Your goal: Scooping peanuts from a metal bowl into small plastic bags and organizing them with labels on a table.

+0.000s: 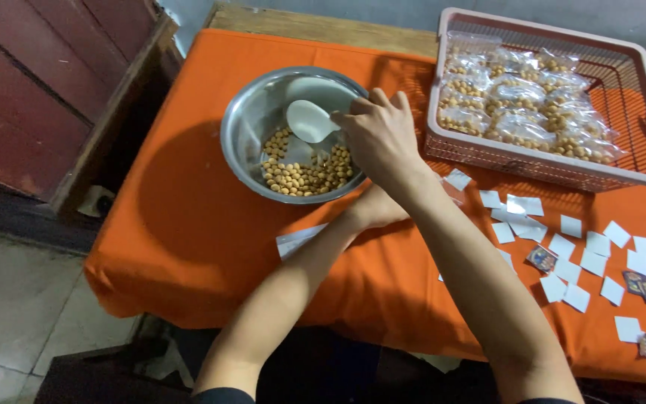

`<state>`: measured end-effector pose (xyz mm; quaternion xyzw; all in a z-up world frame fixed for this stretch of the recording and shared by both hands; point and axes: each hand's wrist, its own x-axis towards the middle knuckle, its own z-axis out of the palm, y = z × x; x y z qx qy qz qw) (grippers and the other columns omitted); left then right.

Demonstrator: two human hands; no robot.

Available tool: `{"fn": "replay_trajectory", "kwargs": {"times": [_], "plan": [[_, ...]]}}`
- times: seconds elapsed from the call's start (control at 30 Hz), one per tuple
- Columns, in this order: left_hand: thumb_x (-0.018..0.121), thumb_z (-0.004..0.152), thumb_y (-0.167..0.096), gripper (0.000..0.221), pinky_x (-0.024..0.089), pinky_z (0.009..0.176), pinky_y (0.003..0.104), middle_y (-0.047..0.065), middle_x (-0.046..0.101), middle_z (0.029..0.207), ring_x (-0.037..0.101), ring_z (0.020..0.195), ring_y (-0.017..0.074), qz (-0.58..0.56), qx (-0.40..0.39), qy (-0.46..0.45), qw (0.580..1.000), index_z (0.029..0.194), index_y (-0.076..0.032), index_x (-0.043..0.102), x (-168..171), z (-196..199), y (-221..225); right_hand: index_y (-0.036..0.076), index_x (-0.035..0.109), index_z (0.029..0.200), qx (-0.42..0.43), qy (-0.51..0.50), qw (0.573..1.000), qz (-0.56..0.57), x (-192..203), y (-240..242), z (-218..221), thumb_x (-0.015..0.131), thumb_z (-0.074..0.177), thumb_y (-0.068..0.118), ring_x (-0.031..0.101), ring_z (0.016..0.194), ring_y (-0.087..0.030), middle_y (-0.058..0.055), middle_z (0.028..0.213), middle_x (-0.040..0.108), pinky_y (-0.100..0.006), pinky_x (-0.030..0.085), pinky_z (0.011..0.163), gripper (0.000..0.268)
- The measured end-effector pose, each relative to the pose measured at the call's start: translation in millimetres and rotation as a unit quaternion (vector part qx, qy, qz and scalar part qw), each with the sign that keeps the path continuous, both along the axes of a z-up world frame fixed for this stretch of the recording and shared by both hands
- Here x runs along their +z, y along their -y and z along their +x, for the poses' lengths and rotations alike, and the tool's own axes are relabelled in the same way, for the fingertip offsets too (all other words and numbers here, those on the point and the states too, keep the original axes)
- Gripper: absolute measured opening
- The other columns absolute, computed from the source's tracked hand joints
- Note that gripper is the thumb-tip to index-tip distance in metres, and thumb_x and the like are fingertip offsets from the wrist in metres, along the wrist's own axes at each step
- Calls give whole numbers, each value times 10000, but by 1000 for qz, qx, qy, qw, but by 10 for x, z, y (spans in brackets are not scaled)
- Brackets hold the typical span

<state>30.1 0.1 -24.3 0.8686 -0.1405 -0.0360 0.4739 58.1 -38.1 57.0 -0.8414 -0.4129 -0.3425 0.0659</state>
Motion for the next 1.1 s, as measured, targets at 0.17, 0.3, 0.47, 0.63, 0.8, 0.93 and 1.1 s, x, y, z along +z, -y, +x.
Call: {"fn": "replay_trajectory", "kwargs": {"times": [0.17, 0.3, 0.47, 0.63, 0.8, 0.93, 1.1], "plan": [[677, 715, -338, 249, 520, 637, 359, 50, 672, 732, 658, 712, 223, 28, -33, -21, 999, 786, -100, 670, -326, 21, 35, 205, 729, 857, 57, -223, 972, -52, 169, -77, -211, 652, 736, 212, 603, 810, -287, -50, 752, 677, -415, 370, 698, 144], [672, 749, -314, 250, 505, 697, 313, 49, 662, 774, 645, 773, 220, 9, -74, -49, 996, 822, -74, 672, -175, -73, 129, 201, 705, 887, 84, -320, 943, -24, 430, 166, -356, 615, 760, 265, 607, 847, -374, -119, 808, 686, -433, 376, 689, 169], [741, 712, -300, 289, 510, 716, 272, 44, 678, 778, 647, 776, 157, -54, -16, -22, 998, 838, -53, 658, 377, -216, -66, 257, 685, 984, 54, -417, 906, 46, 603, 394, -469, 615, 780, 269, 629, 868, -333, -56, 922, 695, -416, 456, 703, 216], [765, 677, -274, 334, 530, 707, 263, 80, 661, 768, 669, 758, 188, -49, 32, 63, 996, 871, -44, 619, 374, -200, -61, 202, 689, 1016, 22, -450, 885, 114, 593, 610, -524, 595, 811, 196, 643, 867, -346, -97, 943, 695, -425, 487, 712, 225], [879, 539, -279, 553, 494, 871, 299, 119, 680, 931, 648, 910, 190, -263, -10, 19, 965, 995, -54, 662, -127, 11, 95, 233, 677, 1067, -26, -411, 900, 144, 396, 891, -380, 655, 828, 271, 624, 929, -306, -83, 969, 679, -442, 484, 745, 243], [855, 604, -150, 525, 471, 926, 321, 128, 658, 1017, 607, 999, 193, -300, -55, -11, 952, 1071, -53, 636, 46, -124, -16, 182, 677, 1094, -19, -411, 889, 198, 452, 1140, -448, 620, 856, 179, 615, 728, -281, -143, 941, 672, -404, 462, 645, 245], [700, 734, -261, 514, 428, 771, 178, 10, 612, 1019, 544, 893, 69, -319, -88, -287, 899, 1202, -97, 563, 471, -214, -71, 210, 680, 1082, -68, -396, 882, 247, 400, 1598, -478, 666, 848, 210, 475, 580, -121, -95, 897, 668, -298, 388, 507, 235]]}}
